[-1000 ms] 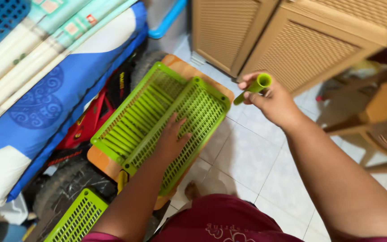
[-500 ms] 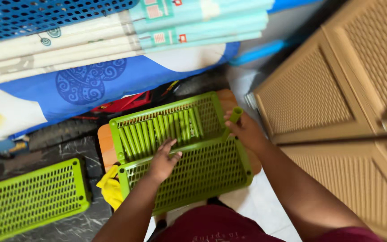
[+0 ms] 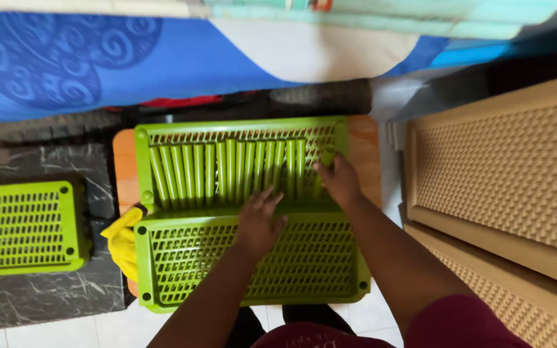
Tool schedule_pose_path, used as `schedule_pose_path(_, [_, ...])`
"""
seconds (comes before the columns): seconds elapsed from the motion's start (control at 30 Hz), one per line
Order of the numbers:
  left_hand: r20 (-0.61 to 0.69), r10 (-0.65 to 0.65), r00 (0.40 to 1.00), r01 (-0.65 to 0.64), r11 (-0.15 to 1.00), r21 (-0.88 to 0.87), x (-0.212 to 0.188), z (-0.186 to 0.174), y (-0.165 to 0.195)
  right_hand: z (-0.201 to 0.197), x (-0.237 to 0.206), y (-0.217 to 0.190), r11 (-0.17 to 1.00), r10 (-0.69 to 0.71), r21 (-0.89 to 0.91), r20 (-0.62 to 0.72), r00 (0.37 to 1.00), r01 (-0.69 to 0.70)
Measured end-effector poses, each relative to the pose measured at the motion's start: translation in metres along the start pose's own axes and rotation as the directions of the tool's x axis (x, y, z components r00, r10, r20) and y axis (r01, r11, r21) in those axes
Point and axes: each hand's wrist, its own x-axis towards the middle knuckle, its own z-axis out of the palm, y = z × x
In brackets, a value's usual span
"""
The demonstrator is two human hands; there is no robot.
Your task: The person attaches green plastic tube legs to perforated plastic rack panels on a small table, fitting each tube into the panel holes and stacking the panels together. They then lift and align the assembled panels and wipe a panel with a yellow cloth.
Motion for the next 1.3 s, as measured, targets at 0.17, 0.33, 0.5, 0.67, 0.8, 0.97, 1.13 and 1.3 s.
schedule_pose_path(0.17, [0.094, -0.037, 0.995, 0.031, 0.998, 0.057, 0.009, 0.015, 0.000, 0.016, 0.021, -0.004, 0.997, 0.062, 0.048, 0.007, 0.998, -0.062])
schedule_pose_path(0.33, [0.173, -0.017, 0.985, -0.013, 0.985, 0.172, -0.002, 0.012, -0.001, 0.040, 0.026, -0.002, 0.984, 0.143, 0.101, 0.021, 0.989, -0.144])
schedule_pose_path(0.5, [0.236, -0.026, 0.971, -0.027, 0.976, 0.215, -0.018, 0.000, -0.008, 0.048, 0.018, -0.002, 0.991, 0.105, 0.092, -0.046, 0.993, -0.101])
schedule_pose_path(0.67, [0.175, -0.040, 0.984, -0.006, 0.967, 0.253, -0.041, -0.024, -0.012, 0.035, -0.007, -0.011, 0.962, -0.197, -0.214, -0.109, 0.974, 0.170])
schedule_pose_path(0.8, [0.227, -0.104, 0.968, 0.040, 0.962, 0.270, -0.061, -0.047, -0.008, 0.020, -0.023, -0.022, 0.855, -0.325, -0.391, 0.111, 0.939, 0.341])
schedule_pose_path(0.97, [0.166, -0.072, 0.984, 0.025, 0.964, 0.266, -0.076, -0.047, -0.018, 0.037, -0.015, -0.007, 0.873, -0.009, -0.465, 0.288, 0.957, 0.148])
schedule_pose_path(1.13, [0.125, -0.058, 0.990, 0.023, 0.965, 0.260, -0.080, -0.023, -0.031, 0.060, -0.016, 0.016, 0.788, -0.274, -0.499, 0.240, 0.931, 0.361])
schedule_pose_path(1.3, [0.105, -0.069, 0.992, 0.040, 0.965, 0.261, -0.078, -0.015, -0.029, 0.054, -0.023, -0.003, 0.865, 0.113, -0.501, 0.255, 0.960, 0.032])
